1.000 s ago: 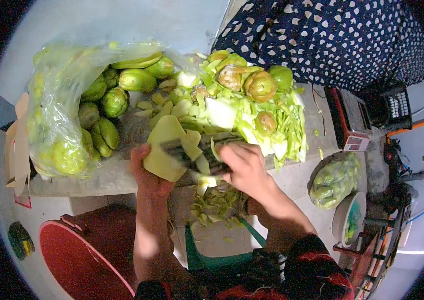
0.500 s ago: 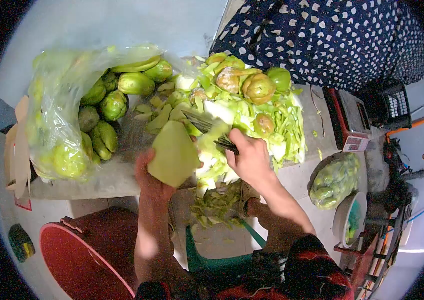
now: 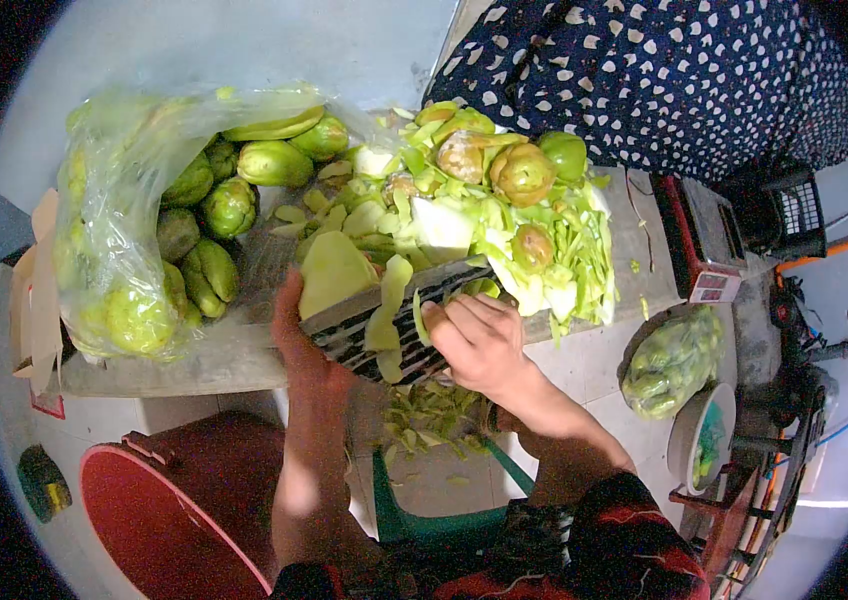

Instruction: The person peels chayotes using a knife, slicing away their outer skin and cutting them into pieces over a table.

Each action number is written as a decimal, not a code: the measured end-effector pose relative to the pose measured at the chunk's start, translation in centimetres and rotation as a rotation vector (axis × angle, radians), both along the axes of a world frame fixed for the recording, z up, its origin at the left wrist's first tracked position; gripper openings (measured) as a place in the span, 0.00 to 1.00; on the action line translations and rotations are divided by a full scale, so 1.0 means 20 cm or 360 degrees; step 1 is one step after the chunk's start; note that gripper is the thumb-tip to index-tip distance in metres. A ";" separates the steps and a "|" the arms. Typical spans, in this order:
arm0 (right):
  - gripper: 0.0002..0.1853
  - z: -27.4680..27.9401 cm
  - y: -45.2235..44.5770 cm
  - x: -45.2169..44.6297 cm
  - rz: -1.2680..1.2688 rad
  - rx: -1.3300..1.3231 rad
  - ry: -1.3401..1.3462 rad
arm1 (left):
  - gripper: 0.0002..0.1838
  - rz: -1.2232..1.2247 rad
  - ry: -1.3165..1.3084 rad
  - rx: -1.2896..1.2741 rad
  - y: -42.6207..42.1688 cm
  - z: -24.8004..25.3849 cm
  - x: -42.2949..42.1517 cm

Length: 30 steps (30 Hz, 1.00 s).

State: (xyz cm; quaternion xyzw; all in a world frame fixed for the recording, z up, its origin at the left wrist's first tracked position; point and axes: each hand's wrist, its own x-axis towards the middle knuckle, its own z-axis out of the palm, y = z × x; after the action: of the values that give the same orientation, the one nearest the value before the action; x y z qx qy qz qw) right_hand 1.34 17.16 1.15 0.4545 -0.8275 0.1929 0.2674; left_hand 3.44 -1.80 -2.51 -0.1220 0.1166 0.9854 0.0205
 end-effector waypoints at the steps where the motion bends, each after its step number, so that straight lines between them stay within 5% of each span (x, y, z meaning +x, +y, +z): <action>1: 0.15 0.00 0.00 0.00 0.0013 -0.0001 0.0028 | 0.27 0.0000 0.0000 0.0001 0.00 0.00 0.00; 10: 0.19 -0.06 0.06 -0.05 -0.0276 -0.0017 -0.0383 | 0.28 0.0081 -0.0112 0.0042 0.00 0.02 0.01; 19: 0.21 0.04 0.02 0.02 0.0024 -0.0081 -0.0243 | 0.30 -0.0032 -0.0026 -0.0123 -0.01 0.00 0.01; 24: 0.22 -0.07 0.07 -0.06 -0.0381 -0.0070 -0.0558 | 0.30 -0.0165 0.0212 -0.0081 -0.03 0.03 0.04; 30: 0.18 0.07 0.02 0.04 0.0008 -0.0117 -0.0365 | 0.34 -0.0116 -0.0084 -0.0215 -0.01 0.01 0.02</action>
State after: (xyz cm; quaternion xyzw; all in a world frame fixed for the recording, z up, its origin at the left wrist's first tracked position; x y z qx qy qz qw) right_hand 2.17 17.57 2.57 0.4213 -0.8439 0.2744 0.1870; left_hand 3.77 -2.09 -2.30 -0.1446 0.1867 0.9704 0.0512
